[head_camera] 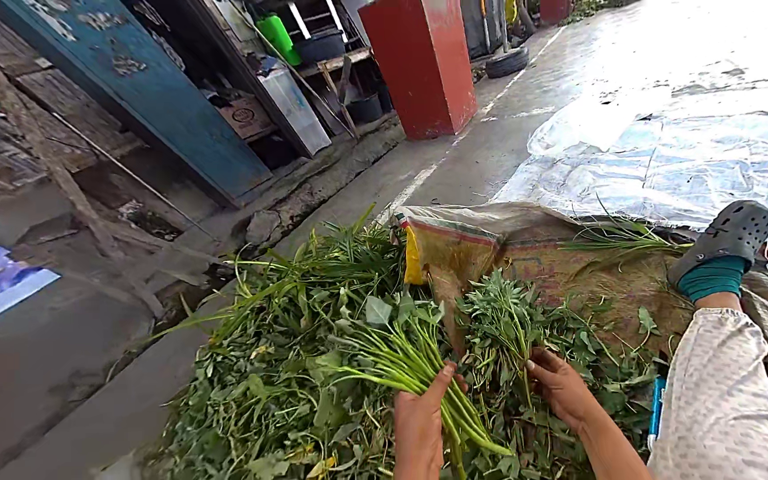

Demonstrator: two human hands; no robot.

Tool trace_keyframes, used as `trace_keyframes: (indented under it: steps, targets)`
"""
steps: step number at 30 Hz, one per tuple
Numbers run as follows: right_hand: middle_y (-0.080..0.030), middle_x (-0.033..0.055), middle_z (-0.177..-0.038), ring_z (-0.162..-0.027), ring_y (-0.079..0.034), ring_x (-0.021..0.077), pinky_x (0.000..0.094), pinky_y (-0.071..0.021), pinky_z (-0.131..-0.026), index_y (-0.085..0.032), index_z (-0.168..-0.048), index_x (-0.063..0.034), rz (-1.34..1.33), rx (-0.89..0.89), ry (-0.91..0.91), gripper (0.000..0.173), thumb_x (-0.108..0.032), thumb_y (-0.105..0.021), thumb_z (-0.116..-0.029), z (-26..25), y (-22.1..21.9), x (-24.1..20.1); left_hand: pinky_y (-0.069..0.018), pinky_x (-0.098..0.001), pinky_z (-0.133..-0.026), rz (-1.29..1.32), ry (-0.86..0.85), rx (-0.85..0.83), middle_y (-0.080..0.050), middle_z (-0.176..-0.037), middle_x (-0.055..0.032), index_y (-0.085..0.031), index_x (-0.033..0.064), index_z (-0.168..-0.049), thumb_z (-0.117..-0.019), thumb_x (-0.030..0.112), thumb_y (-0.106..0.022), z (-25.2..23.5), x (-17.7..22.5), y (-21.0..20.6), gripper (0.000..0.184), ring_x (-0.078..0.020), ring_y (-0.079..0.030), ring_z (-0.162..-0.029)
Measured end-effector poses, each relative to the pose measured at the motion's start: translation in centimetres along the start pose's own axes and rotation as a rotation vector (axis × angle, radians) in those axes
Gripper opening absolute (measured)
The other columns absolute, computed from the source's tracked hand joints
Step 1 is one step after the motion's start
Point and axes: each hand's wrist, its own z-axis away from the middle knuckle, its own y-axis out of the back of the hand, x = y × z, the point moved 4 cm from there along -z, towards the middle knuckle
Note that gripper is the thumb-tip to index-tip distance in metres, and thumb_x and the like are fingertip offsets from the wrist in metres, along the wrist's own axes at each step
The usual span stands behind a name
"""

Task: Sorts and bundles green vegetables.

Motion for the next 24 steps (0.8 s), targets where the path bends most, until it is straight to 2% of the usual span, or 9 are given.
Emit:
trace_keyframes:
  steps: [4,6,9,12,15,18,21,23,24]
  targets:
    - [-0.070,0.0079,-0.100,-0.086,-0.069,0.0156,0.0311,-0.0593,-0.076,-0.061,-0.123,0.0010,0.061,-0.071,0.145,0.028,0.002,-0.063,-0.0949,2.7,-2.3,-0.5,-0.0635,-0.0367,-0.071,-0.019,-0.061,-0.039,-0.072,-0.094,-0.0197,-0.056,-0.0106,-0.118,-0.0935,-0.009,-0.065,0.6,-0.6,-0.7,0.026,-0.0257,-0.072,-0.074]
    - [-0.071,0.0068,-0.099,-0.086,-0.070,0.0146,0.0307,-0.0599,-0.076,-0.064,-0.119,0.0009,0.106,-0.104,0.220,0.027,0.001,-0.067,-0.0920,3.9,-3.9,-0.9,-0.0625,-0.0358,-0.073,-0.024,-0.113,-0.071,-0.072,-0.096,-0.0197,-0.058,-0.0111,-0.116,-0.0929,-0.010,-0.065,0.6,-1.0,-0.9,0.025,-0.0252,-0.072,-0.076]
    - [-0.072,0.0043,-0.099,-0.087,-0.070,0.0119,0.0288,-0.0598,-0.079,-0.066,-0.117,0.0003,0.159,-0.188,0.292,0.026,0.001,-0.068,-0.0908,5.7,-5.6,-1.4,-0.0618,-0.0347,-0.076,0.011,-0.142,-0.088,-0.073,-0.098,-0.0188,-0.058,-0.0111,-0.116,-0.0934,-0.009,-0.065,1.1,-1.4,-1.3,0.024,-0.0237,-0.072,-0.079]
    - [-0.072,0.0036,-0.102,-0.090,-0.070,0.0109,0.0284,-0.0596,-0.081,-0.067,-0.115,-0.0003,0.225,-0.270,0.331,0.023,-0.001,-0.067,-0.0919,6.5,-6.2,-1.7,-0.0619,-0.0355,-0.077,0.122,-0.083,-0.072,-0.073,-0.099,-0.0191,-0.055,-0.0109,-0.120,-0.0953,-0.009,-0.063,1.4,-1.2,-1.3,0.026,-0.0239,-0.072,-0.080]
    - [-0.073,0.0061,-0.106,-0.093,-0.070,0.0119,0.0293,-0.0593,-0.084,-0.069,-0.117,0.0009,0.341,-0.347,0.317,0.023,-0.003,-0.066,-0.0940,6.8,-6.0,-2.2,-0.0613,-0.0376,-0.080,0.177,0.021,-0.091,-0.073,-0.104,-0.0206,-0.054,-0.0087,-0.125,-0.0983,-0.006,-0.060,1.6,-1.5,-0.7,0.027,-0.0263,-0.073,-0.086]
    - [-0.073,0.0049,-0.106,-0.095,-0.069,0.0102,0.0281,-0.0581,-0.087,-0.070,-0.116,0.0002,0.422,-0.401,0.278,0.022,-0.005,-0.065,-0.0951,7.1,-5.9,-2.7,-0.0607,-0.0405,-0.085,0.169,0.112,-0.113,-0.073,-0.109,-0.0210,-0.053,-0.0070,-0.129,-0.1000,-0.002,-0.060,2.0,-1.9,-0.2,0.030,-0.0282,-0.073,-0.094]
    - [-0.072,0.0027,-0.102,-0.092,-0.068,0.0083,0.0273,-0.0576,-0.087,-0.070,-0.113,-0.0010,0.391,-0.433,0.231,0.019,-0.006,-0.063,-0.0965,7.4,-5.6,-2.6,-0.0609,-0.0408,-0.084,0.164,0.161,-0.099,-0.073,-0.106,-0.0203,-0.054,-0.0061,-0.127,-0.0978,-0.002,-0.063,2.2,-2.1,-0.1,0.031,-0.0276,-0.073,-0.093]
    - [-0.070,0.0025,-0.099,-0.089,-0.067,0.0101,0.0296,-0.0569,-0.081,-0.067,-0.115,-0.0031,0.394,-0.377,0.153,0.022,-0.018,-0.057,-0.1023,7.6,-5.6,-2.2,-0.0615,-0.0400,-0.081,0.133,0.174,-0.100,-0.073,-0.103,-0.0196,-0.053,-0.0054,-0.128,-0.0954,-0.003,-0.066,2.3,-2.0,0.0,0.035,-0.0269,-0.073,-0.091]
    - [-0.068,0.0052,-0.106,-0.096,-0.066,0.0138,0.0346,-0.0564,-0.084,-0.064,-0.122,-0.0037,0.435,-0.341,0.082,0.034,-0.030,-0.049,-0.1061,7.9,-5.9,-2.1,-0.0614,-0.0395,-0.081,0.093,0.177,-0.107,-0.072,-0.103,-0.0191,-0.052,-0.0051,-0.129,-0.0941,-0.004,-0.067,2.3,-2.0,0.0,0.038,-0.0262,-0.073,-0.091]
